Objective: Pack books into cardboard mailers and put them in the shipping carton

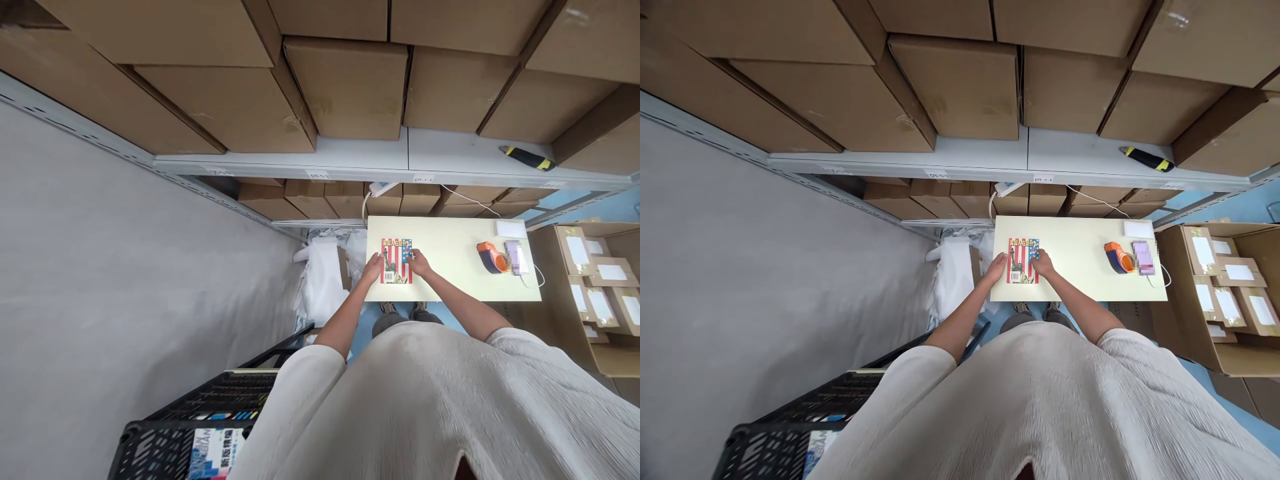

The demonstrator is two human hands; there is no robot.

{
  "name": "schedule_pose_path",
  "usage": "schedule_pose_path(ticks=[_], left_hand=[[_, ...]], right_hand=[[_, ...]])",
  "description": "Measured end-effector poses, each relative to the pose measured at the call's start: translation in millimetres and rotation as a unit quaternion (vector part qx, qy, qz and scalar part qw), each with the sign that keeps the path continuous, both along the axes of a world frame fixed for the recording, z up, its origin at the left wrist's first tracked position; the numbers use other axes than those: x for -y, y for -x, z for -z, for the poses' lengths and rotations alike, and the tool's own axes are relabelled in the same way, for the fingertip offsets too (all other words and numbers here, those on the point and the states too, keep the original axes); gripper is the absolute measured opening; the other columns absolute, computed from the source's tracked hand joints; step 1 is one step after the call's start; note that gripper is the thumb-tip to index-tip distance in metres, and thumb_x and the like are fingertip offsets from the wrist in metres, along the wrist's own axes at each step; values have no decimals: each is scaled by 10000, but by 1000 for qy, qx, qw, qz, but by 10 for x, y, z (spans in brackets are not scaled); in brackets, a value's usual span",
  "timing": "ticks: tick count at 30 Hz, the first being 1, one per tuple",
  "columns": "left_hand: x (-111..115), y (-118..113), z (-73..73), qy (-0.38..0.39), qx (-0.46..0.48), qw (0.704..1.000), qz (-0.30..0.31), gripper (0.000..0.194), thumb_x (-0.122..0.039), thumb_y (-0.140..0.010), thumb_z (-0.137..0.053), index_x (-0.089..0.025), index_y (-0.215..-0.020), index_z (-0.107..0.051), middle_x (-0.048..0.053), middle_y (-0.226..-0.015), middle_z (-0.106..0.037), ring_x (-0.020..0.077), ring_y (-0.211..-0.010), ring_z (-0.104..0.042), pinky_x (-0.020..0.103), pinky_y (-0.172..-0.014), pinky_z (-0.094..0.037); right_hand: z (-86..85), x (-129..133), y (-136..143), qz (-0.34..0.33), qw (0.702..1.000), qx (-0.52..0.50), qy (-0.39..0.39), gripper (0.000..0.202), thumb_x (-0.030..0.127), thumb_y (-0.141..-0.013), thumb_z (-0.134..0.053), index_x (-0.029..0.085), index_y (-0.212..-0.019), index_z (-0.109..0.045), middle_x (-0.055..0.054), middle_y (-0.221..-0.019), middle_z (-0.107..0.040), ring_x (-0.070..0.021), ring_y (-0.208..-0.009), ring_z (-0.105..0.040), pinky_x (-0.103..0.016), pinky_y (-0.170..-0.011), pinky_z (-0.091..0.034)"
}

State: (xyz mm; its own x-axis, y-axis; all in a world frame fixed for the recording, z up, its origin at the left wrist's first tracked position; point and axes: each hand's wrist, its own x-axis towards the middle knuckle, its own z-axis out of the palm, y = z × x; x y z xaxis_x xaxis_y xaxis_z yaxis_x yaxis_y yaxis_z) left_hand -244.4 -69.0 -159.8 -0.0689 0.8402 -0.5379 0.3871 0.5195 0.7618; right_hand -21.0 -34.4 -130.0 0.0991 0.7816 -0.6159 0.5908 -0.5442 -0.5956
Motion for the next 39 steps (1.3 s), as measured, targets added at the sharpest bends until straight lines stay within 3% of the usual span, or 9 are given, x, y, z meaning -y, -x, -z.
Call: schedule_pose_path(ticks=[3, 10, 16, 19, 23, 27, 30, 34, 39], left_hand=[[47, -71, 73, 35, 21, 999, 0, 692, -620, -1012, -657, -238, -1584, -595, 147, -1698, -571, 305, -1594, -525, 388, -1266, -426], [166, -164, 123, 46, 23, 998, 36, 744, -581, -877, -818, -246, -1515, -634, 153, -1595, -669, 354, -1511, -598, 425, -1215, -470], [178, -136, 146, 46, 39, 997, 53, 782, -578, -846, -848, -291, -1538, -624, 112, -1510, -734, 353, -1416, -666, 440, -1160, -522], [171, -171, 151, 33, 61, 996, 59, 780, -551, -838, -858, -250, -1527, -650, 146, -1502, -732, 374, -1443, -649, 449, -1181, -515], [121, -398, 113, 13, 54, 994, 98, 692, -487, -837, -869, -263, -1470, -701, 147, -1647, -616, 373, -1610, -491, 456, -1286, -433], [-15, -721, -3, -7, 146, 985, 91, 558, -423, -963, -755, -218, -1475, -674, 158, -1529, -707, 318, -1467, -646, 449, -1243, -486], [-102, -820, -101, 3, 186, 981, 61, 516, -433, -1042, -649, -197, -1501, -639, 157, -1379, -787, 287, -1288, -751, 436, -1151, -552], [-92, -656, -156, -25, 122, 992, 14, 550, -497, -1052, -644, -247, -1539, -595, 119, -1359, -801, 277, -1238, -761, 433, -1116, -564], [8, -315, -110, 10, 17, 1000, -23, 570, -434, -1037, -685, -245, -1561, -564, 122, -1469, -749, 284, -1369, -707, 398, -1155, -535]], right_hand=[[109, 115, -70, 32, 998, -12, 48, 703, 330, -944, -681, 173, -1609, -513, -211, -1605, -619, -338, -1375, -684, -419, -1140, -555], [195, 203, -58, 84, 993, -52, 61, 773, 369, -887, -723, 165, -1601, -510, -201, -1553, -665, -290, -1278, -742, -375, -1057, -604], [286, 155, -69, 120, 989, -63, 53, 534, 443, -826, -827, 163, -1263, -700, -170, -1207, -802, -302, -1078, -769, -374, -881, -631], [272, 126, -127, 126, 989, -70, 44, 401, 474, -825, -838, 205, -1081, -687, -101, -997, -798, -263, -927, -745, -348, -785, -616], [118, 29, -312, 132, 990, -37, -8, 283, 440, -853, -790, 253, -963, -609, -34, -906, -746, -224, -854, -694, -326, -777, -591], [-91, -91, -457, 118, 990, 6, -79, 208, 375, -866, -734, 274, -914, -558, -14, -913, -724, -219, -868, -679, -334, -837, -583], [-167, -140, -405, 86, 991, -53, -91, 161, 403, -918, -671, 265, -925, -587, -25, -955, -742, -219, -882, -697, -357, -872, -593], [-121, -107, -211, -1, 989, -132, -71, 227, 456, -981, -601, 246, -979, -686, -55, -1099, -790, -248, -1034, -735, -388, -958, -594], [29, 13, -112, -46, 995, -86, -24, 198, 382, -956, -702, 231, -1065, -768, -116, -1321, -794, -332, -1280, -714, -444, -1117, -545]])
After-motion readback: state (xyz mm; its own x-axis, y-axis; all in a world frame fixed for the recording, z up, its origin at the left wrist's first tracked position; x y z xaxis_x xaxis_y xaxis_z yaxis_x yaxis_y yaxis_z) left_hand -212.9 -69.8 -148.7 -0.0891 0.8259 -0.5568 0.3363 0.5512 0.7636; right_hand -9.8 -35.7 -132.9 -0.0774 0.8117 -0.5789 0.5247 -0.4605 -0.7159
